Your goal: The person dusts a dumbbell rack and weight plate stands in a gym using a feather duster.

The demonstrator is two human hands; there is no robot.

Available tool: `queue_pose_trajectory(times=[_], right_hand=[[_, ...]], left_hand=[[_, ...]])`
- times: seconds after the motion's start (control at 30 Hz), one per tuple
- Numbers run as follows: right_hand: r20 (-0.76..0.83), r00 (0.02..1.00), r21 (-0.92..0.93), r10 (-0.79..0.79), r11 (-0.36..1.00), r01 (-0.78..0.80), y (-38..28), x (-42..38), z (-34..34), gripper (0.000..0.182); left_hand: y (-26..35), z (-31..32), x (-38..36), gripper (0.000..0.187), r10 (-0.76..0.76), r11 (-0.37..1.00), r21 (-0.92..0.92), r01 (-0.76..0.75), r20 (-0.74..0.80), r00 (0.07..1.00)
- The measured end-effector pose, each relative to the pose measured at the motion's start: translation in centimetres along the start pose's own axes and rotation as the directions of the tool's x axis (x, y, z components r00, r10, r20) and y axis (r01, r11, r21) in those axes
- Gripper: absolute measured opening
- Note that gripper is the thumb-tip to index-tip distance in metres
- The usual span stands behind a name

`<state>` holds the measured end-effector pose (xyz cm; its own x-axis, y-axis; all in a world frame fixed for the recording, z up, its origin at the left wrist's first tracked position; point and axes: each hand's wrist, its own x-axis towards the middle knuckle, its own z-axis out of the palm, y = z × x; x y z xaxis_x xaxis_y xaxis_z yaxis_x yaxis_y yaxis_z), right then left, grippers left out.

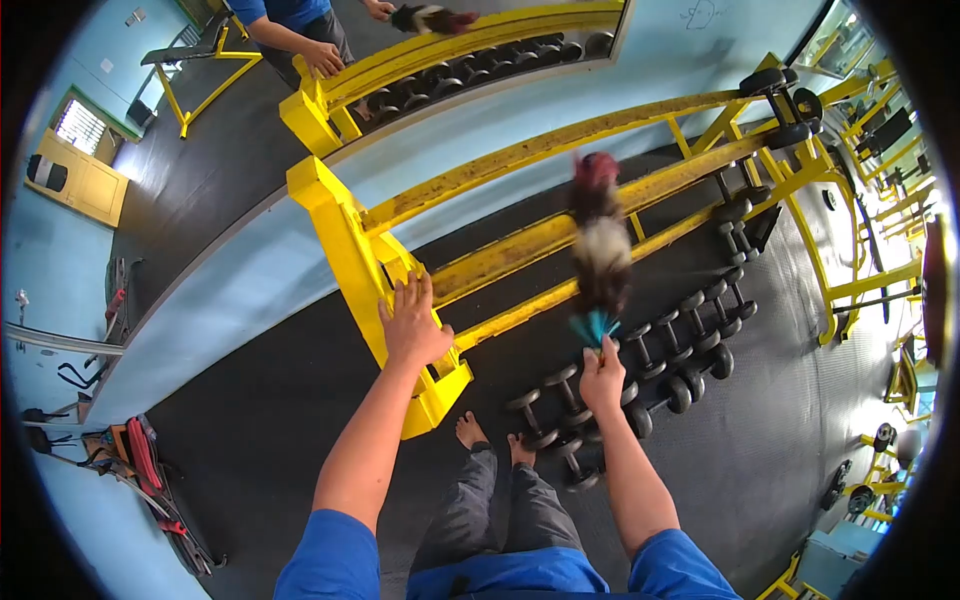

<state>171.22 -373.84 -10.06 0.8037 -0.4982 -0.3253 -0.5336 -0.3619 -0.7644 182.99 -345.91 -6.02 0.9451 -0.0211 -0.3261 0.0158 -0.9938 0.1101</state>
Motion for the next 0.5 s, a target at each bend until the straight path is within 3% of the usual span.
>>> queue_pose_trajectory(times=[0.03,0.1,0.13,0.2,0.27,0.3,0.33,0.37,0.43,0.5], right_hand=[[-0.004,1.000,-0.001,-0.010,1.000,0.010,-0.8,0.3,0.7,0.042],[0.048,0.962,-0.001,-0.268,0.963,0.268,-2.1,1.0,2.7,0.042],[0.059,0.853,-0.087,-0.518,0.849,0.521,-3.0,0.9,4.1,0.042],[0.367,0.877,-0.250,-0.309,0.876,0.413,-7.4,-1.0,3.7,0.042],[0.318,0.862,-0.300,-0.395,0.820,0.487,-8.4,-0.4,3.7,0.041],[0.309,0.893,-0.405,-0.328,0.804,0.435,-10.8,0.0,2.0,0.040],[0.268,0.880,-0.507,-0.393,0.719,0.476,-12.3,0.8,0.0,0.026],[0.229,0.918,-0.585,-0.325,0.707,0.397,-14.7,1.6,-2.1,0.022],[0.140,0.938,-0.748,-0.317,0.587,0.310,-19.3,2.6,-5.5,0.021],[0.131,0.890,-0.807,-0.436,0.475,0.351,-23.0,3.6,-6.6,0.025]], left_hand=[[-0.1,0.0,0.0,0.094,0.019,0.999,0.040,-0.019,-0.011,1.000],[-0.3,-0.4,0.1,0.094,0.024,0.999,0.047,-0.024,0.004,1.000],[-0.7,-0.5,0.3,0.094,0.025,0.999,0.047,-0.025,-0.003,1.000],[-1.5,-0.4,0.5,0.091,0.051,0.998,0.018,-0.052,0.065,0.997],[-1.6,-0.6,0.4,0.090,0.053,0.997,0.053,-0.059,0.096,0.994],[-1.7,-0.1,0.4,0.091,0.067,0.996,0.049,-0.070,0.057,0.996],[-1.7,0.2,0.4,0.092,0.083,0.995,0.045,-0.084,0.019,0.996],[-1.5,-0.2,0.3,0.094,0.081,0.995,0.062,-0.083,0.036,0.996],[-1.7,-0.1,0.6,0.094,0.090,0.994,0.064,-0.092,0.034,0.995],[-1.6,0.1,0.4,0.094,0.099,0.993,0.064,-0.101,0.036,0.994]])
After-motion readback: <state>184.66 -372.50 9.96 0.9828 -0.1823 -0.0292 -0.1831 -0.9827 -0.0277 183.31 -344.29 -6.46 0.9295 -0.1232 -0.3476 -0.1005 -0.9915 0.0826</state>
